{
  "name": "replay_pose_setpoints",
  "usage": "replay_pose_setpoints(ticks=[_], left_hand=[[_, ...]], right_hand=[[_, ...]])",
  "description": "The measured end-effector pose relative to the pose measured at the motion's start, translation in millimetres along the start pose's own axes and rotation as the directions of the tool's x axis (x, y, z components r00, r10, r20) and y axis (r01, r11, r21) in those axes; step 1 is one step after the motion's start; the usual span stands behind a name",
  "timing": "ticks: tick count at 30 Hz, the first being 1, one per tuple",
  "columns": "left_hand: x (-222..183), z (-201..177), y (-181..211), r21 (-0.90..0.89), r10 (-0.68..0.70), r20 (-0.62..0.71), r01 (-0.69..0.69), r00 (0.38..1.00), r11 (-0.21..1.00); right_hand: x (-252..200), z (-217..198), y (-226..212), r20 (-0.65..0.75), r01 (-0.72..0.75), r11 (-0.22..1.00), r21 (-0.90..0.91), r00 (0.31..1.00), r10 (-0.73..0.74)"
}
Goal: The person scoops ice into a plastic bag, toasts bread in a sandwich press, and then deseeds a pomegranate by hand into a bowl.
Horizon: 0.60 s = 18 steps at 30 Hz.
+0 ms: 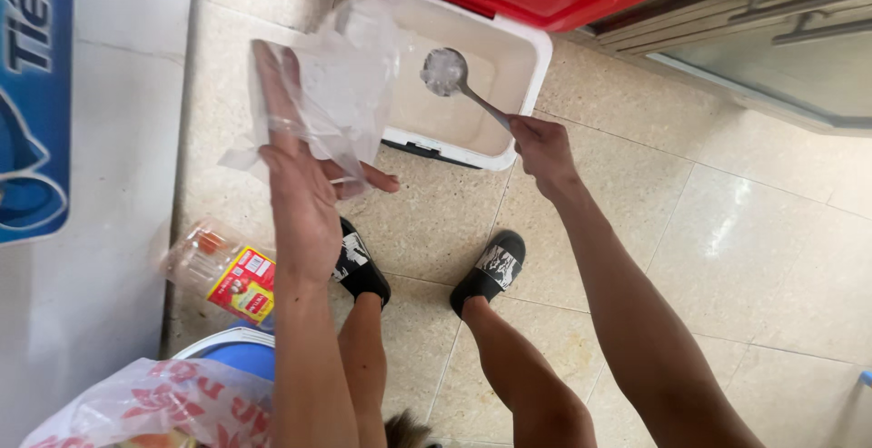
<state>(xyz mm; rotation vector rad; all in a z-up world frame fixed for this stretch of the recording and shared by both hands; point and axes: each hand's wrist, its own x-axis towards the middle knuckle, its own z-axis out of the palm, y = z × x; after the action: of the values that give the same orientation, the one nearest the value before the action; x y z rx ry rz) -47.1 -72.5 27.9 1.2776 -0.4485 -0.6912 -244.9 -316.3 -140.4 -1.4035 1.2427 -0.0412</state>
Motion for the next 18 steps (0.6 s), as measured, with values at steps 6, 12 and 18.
replay_pose_setpoints(ticks=[6,12,18], left_hand=[[25.7,17.6,31.4,-0.030,-0.115,0.082,0.118,0.990,0.993],[21.5,35.1,51.0,0.083,-0.298,0.183,0.287,0.937,0.954],[19.9,36.9,68.1,-0.032,-0.331,0.176,0.342,0.927,0.939]], right_hand=[[-101.1,-56.5,-80.8,-0.096,-0.023,0.999,0.038,0.995,0.027],[-183.6,-72.5,-136.1,-0.116,0.085,0.980,-0.181,0.987,-0.107],[-195.9,-3.1,-135.8,-0.088,0.516,0.665,-0.540,0.751,-0.655]])
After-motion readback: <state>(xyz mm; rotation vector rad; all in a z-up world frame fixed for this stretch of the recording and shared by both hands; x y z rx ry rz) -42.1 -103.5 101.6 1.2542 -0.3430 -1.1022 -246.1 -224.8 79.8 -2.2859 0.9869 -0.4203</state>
